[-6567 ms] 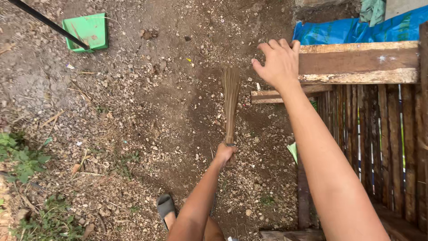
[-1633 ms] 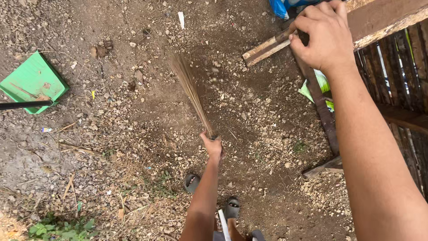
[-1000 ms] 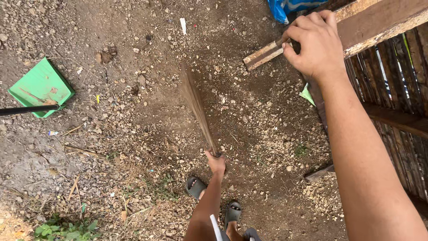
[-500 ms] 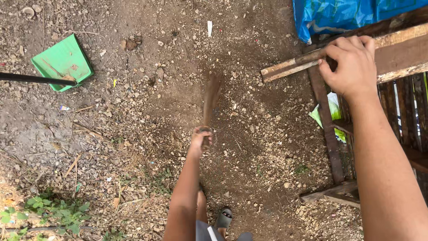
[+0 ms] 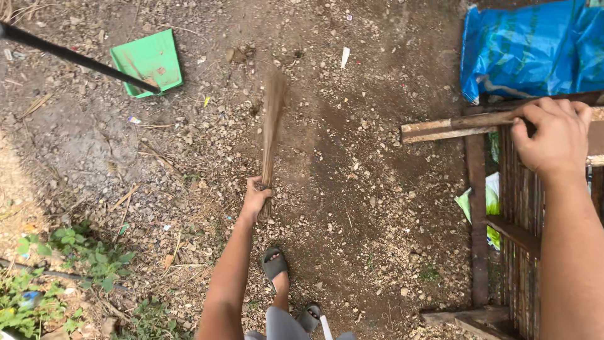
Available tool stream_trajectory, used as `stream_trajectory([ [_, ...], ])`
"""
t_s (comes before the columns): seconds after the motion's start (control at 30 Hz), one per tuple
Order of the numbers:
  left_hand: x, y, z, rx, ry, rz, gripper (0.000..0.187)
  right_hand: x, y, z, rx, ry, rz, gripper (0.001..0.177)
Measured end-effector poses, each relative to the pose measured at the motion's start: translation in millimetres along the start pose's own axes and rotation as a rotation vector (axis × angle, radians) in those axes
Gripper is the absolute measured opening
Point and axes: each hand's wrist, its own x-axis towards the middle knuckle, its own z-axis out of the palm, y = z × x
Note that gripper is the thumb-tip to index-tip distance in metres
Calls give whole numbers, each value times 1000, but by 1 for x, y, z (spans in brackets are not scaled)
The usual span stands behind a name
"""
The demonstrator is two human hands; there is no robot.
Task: The person lifts and moves a bamboo panel to the side and then sweeps dirt and debris on the ground into a dustpan using a handheld broom.
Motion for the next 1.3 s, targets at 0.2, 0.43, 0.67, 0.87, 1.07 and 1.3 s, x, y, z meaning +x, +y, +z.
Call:
stream_trajectory([
  [0.2,14,61,-72,83,200,-205,53,-1,25,16,-22,5,-11,10],
  [0.43,-16,28,-6,328,165,61,56,-2,45,40,233,43,13,14],
  [0.67,-8,19,-72,-117,99,-269,52,8,68,71,488,55,3,15],
  [0.87,-23,-1,-85,6,423,130,56,18,63,62,561,3,11,16],
  [1.07,-82,-13,-94,-181,236,-232,62,19,61,65,572,-58,43,20],
  [1.3,-86,28,-172,-320,428,-20,63,17,79,84,515,-60,60,18],
])
